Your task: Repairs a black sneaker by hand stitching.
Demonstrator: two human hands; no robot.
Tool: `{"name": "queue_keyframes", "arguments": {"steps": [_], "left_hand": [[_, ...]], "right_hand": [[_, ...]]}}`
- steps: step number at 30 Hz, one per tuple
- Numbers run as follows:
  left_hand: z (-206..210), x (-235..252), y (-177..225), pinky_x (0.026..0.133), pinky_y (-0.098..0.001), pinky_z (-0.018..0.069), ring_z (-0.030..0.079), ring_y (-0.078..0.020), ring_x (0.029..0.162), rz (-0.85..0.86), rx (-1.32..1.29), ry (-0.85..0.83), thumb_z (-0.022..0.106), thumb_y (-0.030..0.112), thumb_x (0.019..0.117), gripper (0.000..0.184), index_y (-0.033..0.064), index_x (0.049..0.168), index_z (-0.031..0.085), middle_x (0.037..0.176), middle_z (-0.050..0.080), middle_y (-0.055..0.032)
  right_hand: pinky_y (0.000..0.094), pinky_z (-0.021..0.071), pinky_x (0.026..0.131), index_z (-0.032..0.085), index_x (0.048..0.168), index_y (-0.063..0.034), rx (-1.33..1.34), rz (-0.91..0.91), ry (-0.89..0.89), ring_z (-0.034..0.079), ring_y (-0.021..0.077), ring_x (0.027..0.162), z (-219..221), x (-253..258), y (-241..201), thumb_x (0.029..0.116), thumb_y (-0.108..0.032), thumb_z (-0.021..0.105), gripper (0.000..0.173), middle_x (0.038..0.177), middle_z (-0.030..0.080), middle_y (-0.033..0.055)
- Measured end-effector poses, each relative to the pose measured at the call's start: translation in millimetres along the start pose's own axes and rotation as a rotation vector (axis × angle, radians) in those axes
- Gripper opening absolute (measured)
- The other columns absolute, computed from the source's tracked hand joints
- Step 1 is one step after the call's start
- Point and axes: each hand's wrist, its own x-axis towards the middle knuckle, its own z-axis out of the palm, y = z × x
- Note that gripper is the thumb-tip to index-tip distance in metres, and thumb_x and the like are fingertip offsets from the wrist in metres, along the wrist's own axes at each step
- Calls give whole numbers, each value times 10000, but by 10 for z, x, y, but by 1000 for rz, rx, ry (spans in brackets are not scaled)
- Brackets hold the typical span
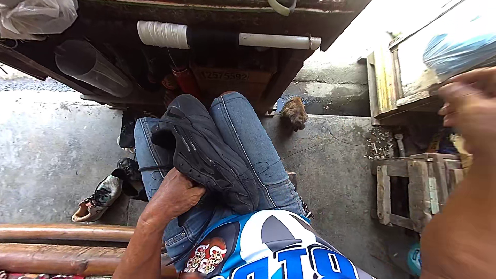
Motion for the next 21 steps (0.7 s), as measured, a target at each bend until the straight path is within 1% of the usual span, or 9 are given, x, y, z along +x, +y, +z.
{"name": "queue_keyframes", "arguments": {"steps": [1, 2, 6, 9, 11, 13, 15, 17, 21], "left_hand": [[-2, 1, 1, 954, -307, 535, 653, -6, 1033, 3, 4, 5, 739, 318, 821, 292, 157, 1064, 727, 1034, 724, 41], [-3, -3, 4, 955, -315, 534, 654, -14, 1035, 9, 10, 7, 743, 322, 818, 302, 152, 1068, 726, 1036, 724, 33], [-18, -60, 55, 924, -373, 556, 693, -95, 1002, 120, 179, 76, 674, 308, 876, 208, 146, 978, 757, 993, 746, -13], [-373, -209, -10, 808, -566, 562, 695, -327, 918, 142, 429, 230, 593, 255, 963, 288, 40, 821, 722, 935, 710, -158], [-758, -324, -246, 714, -586, 513, 633, -383, 816, 30, 563, 381, 549, 372, 1045, 493, -24, 769, 648, 859, 627, -221], [-966, -396, -381, 786, -561, 488, 614, -371, 889, -90, 520, 524, 561, 426, 1031, 539, -31, 753, 627, 931, 627, -238], [-971, -412, -333, 824, -348, 529, 624, -189, 972, -9, 116, 592, 604, 335, 1007, 360, 52, 792, 660, 1094, 645, -110], [-875, -374, -182, 979, -398, 570, 665, -213, 1135, 164, -596, 462, 564, 317, 1046, 261, 112, 1019, 724, 1241, 675, -46], [-697, -248, -3, 903, -436, 603, 709, -194, 841, 203, -1250, 249, 447, 377, 1085, 377, 138, 912, 680, 849, 686, -14]], "right_hand": [[597, 527, 882, 631, 1270, -14, -148, 13, -33, 653, 373, 1027, 160, -91, -234, 1038, -353, 559, 417, 1194, 643, 244], [671, 484, 940, 637, 1267, 9, -186, -3, -98, 626, 456, 1097, 338, -215, -484, 1045, -331, 557, 414, 1257, 607, 298], [390, 553, 632, 704, 1196, -51, 145, -312, -448, 622, 185, 756, 1209, -903, -1396, 918, -331, 743, 396, 1146, 663, 136], [378, 583, 709, 671, 1316, -125, 255, -461, -706, 664, 141, 843, 1677, -1308, -1815, 916, -506, 730, 555, 1124, 693, 59], [386, 559, 696, 659, 1304, -127, 212, -535, -764, 662, 144, 800, 1794, -1357, -1873, 938, -542, 675, 554, 983, 703, 34], [349, 522, 646, 667, 1249, -138, 174, -531, -808, 606, 112, 692, 1801, -1302, -1900, 928, -559, 676, 529, 825, 658, -9], [331, 492, 622, 680, 1150, -132, 172, -520, -835, 570, 101, 661, 1790, -1248, -1937, 907, -535, 708, 471, 782, 627, -20], [297, 476, 626, 690, 1063, -121, 216, -521, -856, 556, 82, 685, 1795, -1208, -1954, 889, -480, 746, 402, 816, 627, -22], [235, 450, 628, 697, 1028, -113, 264, -556, -857, 534, 49, 717, 1839, -1166, -1958, 899, -489, 740, 400, 854, 600, -26]]}}
